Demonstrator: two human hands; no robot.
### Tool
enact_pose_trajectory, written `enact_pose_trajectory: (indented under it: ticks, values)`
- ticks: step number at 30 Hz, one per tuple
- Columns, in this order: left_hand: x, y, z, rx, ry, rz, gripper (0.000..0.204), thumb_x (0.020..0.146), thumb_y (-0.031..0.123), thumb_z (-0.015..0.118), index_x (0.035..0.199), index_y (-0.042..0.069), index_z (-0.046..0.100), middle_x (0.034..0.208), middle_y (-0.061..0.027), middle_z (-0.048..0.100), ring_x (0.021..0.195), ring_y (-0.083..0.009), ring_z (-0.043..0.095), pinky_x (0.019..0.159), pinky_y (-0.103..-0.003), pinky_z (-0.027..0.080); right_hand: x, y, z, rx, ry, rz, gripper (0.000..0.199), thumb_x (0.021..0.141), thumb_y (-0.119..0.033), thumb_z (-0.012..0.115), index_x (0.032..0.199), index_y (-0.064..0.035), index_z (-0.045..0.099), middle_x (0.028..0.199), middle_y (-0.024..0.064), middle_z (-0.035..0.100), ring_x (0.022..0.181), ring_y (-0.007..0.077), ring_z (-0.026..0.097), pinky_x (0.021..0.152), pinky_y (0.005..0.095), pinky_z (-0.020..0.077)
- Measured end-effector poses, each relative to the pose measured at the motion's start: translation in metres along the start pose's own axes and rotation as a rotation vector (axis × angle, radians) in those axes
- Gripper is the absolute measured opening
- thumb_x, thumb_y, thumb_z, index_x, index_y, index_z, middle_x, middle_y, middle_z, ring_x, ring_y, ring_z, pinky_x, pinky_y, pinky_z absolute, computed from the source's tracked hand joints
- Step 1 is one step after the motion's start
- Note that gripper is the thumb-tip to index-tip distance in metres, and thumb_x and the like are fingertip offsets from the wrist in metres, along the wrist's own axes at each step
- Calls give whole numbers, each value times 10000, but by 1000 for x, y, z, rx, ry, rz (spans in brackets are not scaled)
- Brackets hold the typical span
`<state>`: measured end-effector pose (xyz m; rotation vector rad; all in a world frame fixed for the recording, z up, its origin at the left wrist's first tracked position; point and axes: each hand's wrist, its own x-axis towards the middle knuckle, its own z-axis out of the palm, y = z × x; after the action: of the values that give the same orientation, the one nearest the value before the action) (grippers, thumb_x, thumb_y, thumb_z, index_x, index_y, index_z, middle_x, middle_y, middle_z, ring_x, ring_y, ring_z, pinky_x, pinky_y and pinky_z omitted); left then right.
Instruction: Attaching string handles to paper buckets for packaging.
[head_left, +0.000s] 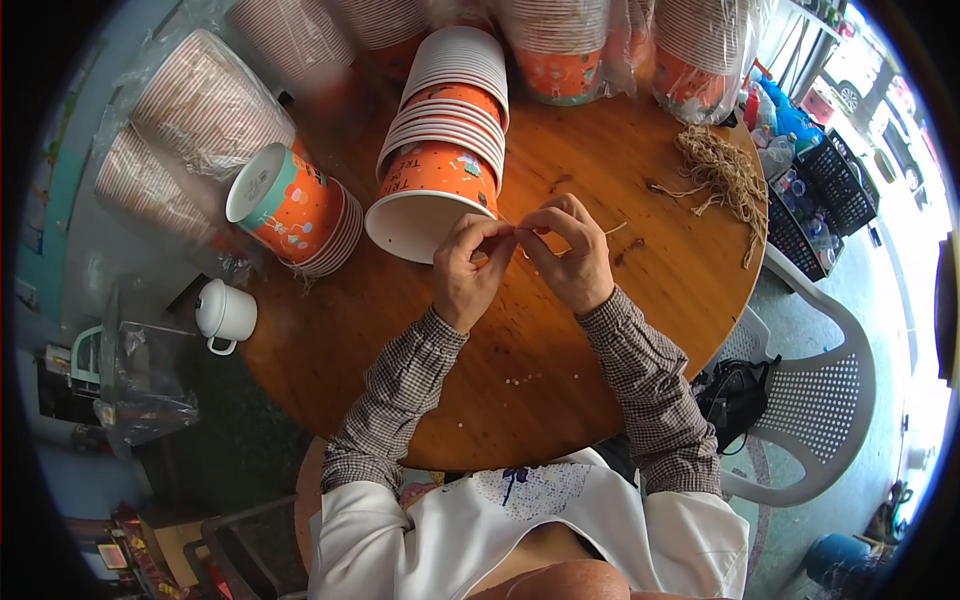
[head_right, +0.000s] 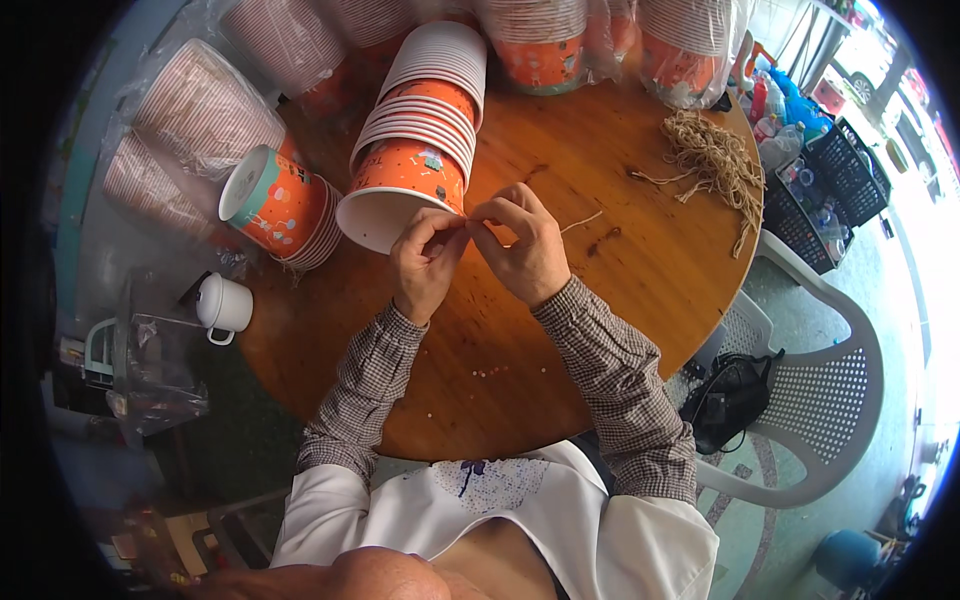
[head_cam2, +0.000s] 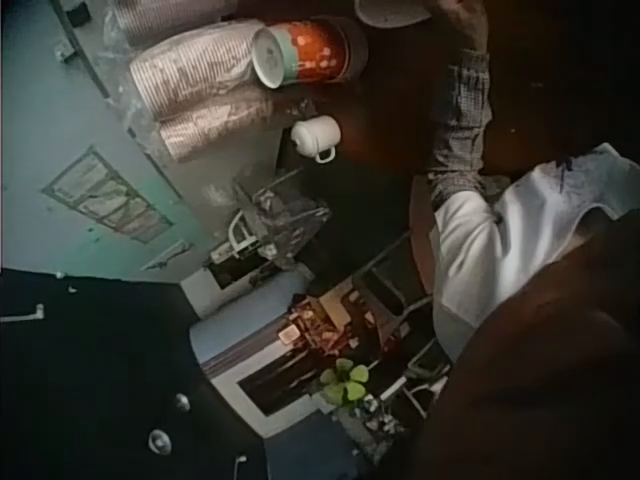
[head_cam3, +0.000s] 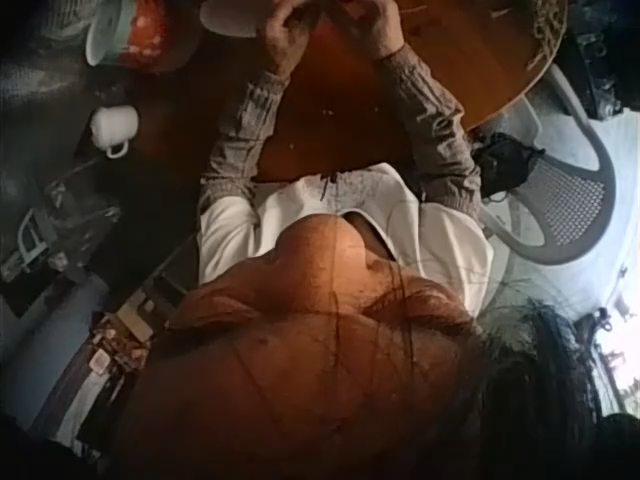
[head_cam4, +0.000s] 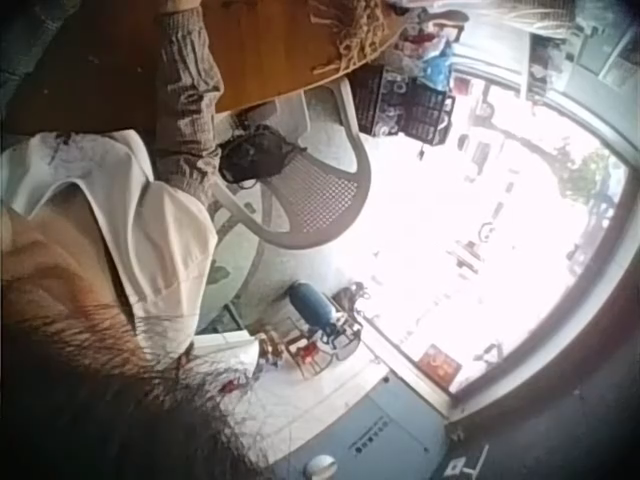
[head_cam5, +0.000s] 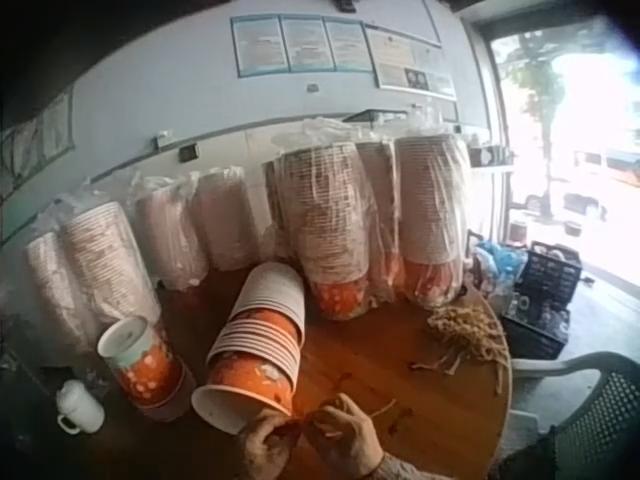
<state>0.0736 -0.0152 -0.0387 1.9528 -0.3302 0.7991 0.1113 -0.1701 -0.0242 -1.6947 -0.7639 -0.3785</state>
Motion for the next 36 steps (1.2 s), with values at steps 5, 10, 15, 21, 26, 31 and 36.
enact_pose_trajectory:
  ticks: [5,10,15,21,26,31,36]
  values:
    - [-2,-3,-5,-247,-33,-252,70,894,44,650,928,-12,625,841,6,612,707,-53,574,629,-188,473,2,5,0,132,-10,168,126,810,-27,699,932,-17,669,870,69,581,806,158,598,735,282,503]
    - [-2,-2,-6,-515,-29,-378,112,934,86,617,974,-18,607,821,25,605,713,-16,537,644,-166,454,1,17,3,181,-72,185,151,816,-44,707,960,-12,674,872,59,571,787,141,603,725,278,514]
    - [-2,-2,-3,-472,31,-385,100,929,77,621,980,-8,606,817,18,605,714,-27,541,646,-173,457,-1,12,5,90,-54,78,117,808,-9,691,914,10,644,881,65,592,799,147,594,737,265,497]
    - [-6,-11,-5,-204,54,-215,85,886,30,650,967,18,629,822,-2,602,711,-59,561,621,-218,463,-2,2,7,112,-64,45,105,800,-7,684,890,23,639,885,95,586,829,193,632,769,290,536]
    - [1,0,-6,94,49,66,114,834,-13,671,942,11,646,794,-36,590,662,-124,575,596,-245,466,0,3,2,80,-48,40,105,803,-8,681,893,20,635,893,96,587,827,200,627,760,293,529]
    - [0,3,-9,69,-1,52,82,838,-21,635,909,20,626,798,-51,567,641,-129,546,575,-247,453,0,5,2,111,-29,55,114,790,-1,677,887,9,618,890,83,590,810,183,570,750,292,476]
    - [-1,-1,-9,-234,-42,-73,21,874,-7,601,882,8,590,815,0,510,642,-67,486,559,-220,415,-1,3,6,80,-32,6,120,793,5,671,900,9,616,894,91,587,816,196,593,744,290,492]
